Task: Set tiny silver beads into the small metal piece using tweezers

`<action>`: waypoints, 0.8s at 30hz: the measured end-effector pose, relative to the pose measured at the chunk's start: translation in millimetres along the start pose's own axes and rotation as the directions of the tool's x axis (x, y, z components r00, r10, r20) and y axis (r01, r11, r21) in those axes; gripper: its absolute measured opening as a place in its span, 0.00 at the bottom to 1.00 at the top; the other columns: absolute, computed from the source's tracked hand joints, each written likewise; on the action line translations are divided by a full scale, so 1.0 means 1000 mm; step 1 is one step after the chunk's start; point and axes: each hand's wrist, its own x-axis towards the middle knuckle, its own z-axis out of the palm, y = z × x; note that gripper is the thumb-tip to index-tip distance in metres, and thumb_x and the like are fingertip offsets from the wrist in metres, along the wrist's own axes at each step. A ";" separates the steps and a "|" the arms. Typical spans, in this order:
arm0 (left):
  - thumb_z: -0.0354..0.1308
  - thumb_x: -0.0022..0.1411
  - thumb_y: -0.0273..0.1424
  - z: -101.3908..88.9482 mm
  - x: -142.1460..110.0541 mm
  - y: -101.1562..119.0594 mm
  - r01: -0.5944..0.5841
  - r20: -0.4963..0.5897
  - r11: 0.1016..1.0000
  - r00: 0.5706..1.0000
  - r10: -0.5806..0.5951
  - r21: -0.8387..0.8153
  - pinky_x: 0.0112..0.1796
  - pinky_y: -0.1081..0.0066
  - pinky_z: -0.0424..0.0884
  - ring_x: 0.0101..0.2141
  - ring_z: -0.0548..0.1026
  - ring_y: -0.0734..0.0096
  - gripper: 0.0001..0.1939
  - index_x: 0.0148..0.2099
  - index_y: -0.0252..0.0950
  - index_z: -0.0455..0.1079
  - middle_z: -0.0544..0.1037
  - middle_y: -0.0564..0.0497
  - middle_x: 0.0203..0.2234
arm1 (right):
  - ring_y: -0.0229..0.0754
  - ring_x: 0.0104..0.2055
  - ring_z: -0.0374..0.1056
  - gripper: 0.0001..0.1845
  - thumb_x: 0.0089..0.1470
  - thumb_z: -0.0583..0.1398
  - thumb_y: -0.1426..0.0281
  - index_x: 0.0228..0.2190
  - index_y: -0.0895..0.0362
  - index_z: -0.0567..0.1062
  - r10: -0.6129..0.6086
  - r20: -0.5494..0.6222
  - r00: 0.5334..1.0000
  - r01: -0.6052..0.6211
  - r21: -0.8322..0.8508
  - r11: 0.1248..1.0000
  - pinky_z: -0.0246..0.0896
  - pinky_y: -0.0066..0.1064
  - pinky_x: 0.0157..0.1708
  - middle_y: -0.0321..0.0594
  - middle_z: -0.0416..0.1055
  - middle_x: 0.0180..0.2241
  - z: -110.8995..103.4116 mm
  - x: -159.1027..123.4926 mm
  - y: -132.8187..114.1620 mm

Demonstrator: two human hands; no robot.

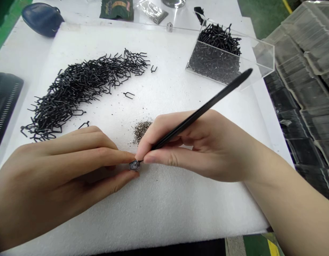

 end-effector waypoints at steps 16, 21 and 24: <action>0.67 0.76 0.37 0.001 0.001 0.002 0.053 -0.015 0.994 0.999 -0.051 0.091 0.35 0.70 0.79 0.34 0.81 0.65 0.06 0.46 0.43 0.85 0.81 0.51 0.31 | 0.38 0.43 0.87 0.05 0.65 0.73 0.80 0.41 0.59 0.87 -0.042 0.007 0.999 0.042 -0.058 0.997 0.83 0.22 0.45 0.38 0.88 0.39 -0.001 -0.001 -0.002; 0.70 0.73 0.41 0.001 0.002 0.004 0.068 -0.041 0.989 0.997 -0.064 0.130 0.34 0.69 0.81 0.35 0.82 0.62 0.08 0.47 0.45 0.86 0.83 0.50 0.32 | 0.37 0.41 0.85 0.07 0.63 0.74 0.78 0.39 0.54 0.88 -0.028 -0.134 0.991 0.007 -0.159 0.987 0.82 0.22 0.41 0.34 0.88 0.38 -0.002 -0.001 -0.006; 0.69 0.74 0.41 0.002 0.000 0.002 0.071 -0.046 0.989 0.997 -0.065 0.130 0.34 0.69 0.80 0.34 0.81 0.62 0.08 0.46 0.45 0.86 0.83 0.50 0.32 | 0.38 0.40 0.85 0.04 0.64 0.75 0.74 0.40 0.53 0.88 -0.028 -0.119 0.993 0.000 -0.235 0.972 0.83 0.23 0.40 0.35 0.89 0.39 -0.003 -0.001 -0.003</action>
